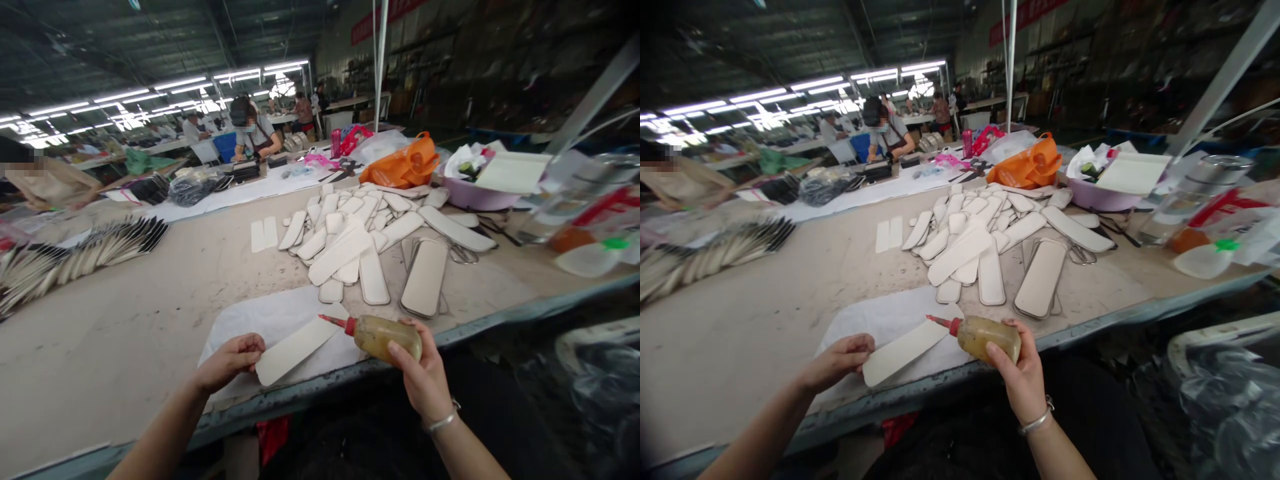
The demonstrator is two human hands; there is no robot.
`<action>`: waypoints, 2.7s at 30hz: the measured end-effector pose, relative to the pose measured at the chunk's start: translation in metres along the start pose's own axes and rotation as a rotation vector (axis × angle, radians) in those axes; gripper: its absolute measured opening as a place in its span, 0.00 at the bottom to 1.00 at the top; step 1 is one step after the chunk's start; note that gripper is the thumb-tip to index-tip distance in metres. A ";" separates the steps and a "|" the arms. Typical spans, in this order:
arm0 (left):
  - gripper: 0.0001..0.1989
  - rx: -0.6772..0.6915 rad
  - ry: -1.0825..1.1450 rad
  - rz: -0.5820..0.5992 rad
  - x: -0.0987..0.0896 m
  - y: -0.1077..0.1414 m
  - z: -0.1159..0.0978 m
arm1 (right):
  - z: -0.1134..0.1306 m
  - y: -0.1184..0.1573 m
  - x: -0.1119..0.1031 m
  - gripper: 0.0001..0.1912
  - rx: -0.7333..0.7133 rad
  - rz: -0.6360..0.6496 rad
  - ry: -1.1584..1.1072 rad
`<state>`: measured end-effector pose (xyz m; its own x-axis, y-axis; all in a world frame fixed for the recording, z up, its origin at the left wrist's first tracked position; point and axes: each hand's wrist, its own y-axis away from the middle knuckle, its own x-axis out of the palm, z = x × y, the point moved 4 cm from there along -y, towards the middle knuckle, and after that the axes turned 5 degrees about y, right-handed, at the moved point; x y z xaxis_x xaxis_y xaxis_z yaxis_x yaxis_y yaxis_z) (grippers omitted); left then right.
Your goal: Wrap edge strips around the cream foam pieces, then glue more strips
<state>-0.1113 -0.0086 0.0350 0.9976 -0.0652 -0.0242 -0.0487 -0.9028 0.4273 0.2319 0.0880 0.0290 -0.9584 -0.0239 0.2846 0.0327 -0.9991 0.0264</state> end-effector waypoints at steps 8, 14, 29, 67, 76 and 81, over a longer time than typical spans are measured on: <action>0.10 0.133 -0.585 -0.403 -0.008 -0.014 0.001 | -0.010 0.019 0.029 0.26 -0.084 0.141 0.312; 0.08 0.266 -0.677 -0.531 -0.017 -0.007 0.013 | -0.011 0.028 0.053 0.24 -0.363 0.249 0.623; 0.12 0.692 -1.044 -0.384 -0.007 0.036 0.028 | -0.014 0.045 0.118 0.23 -0.639 0.469 0.768; 0.10 0.810 -1.066 -0.363 -0.001 0.035 0.029 | 0.010 0.012 0.064 0.24 -0.759 0.139 0.937; 0.11 0.745 -1.070 -0.348 -0.002 0.034 0.031 | -0.020 0.044 0.124 0.23 -0.624 0.501 0.762; 0.11 0.754 -1.081 -0.354 -0.002 0.034 0.029 | -0.024 0.049 0.130 0.23 -0.583 0.571 0.756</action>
<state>-0.1163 -0.0521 0.0233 0.4427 0.2329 -0.8659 -0.1633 -0.9286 -0.3332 0.1024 0.0346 0.0445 -0.7778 -0.3018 -0.5513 0.5760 -0.6933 -0.4331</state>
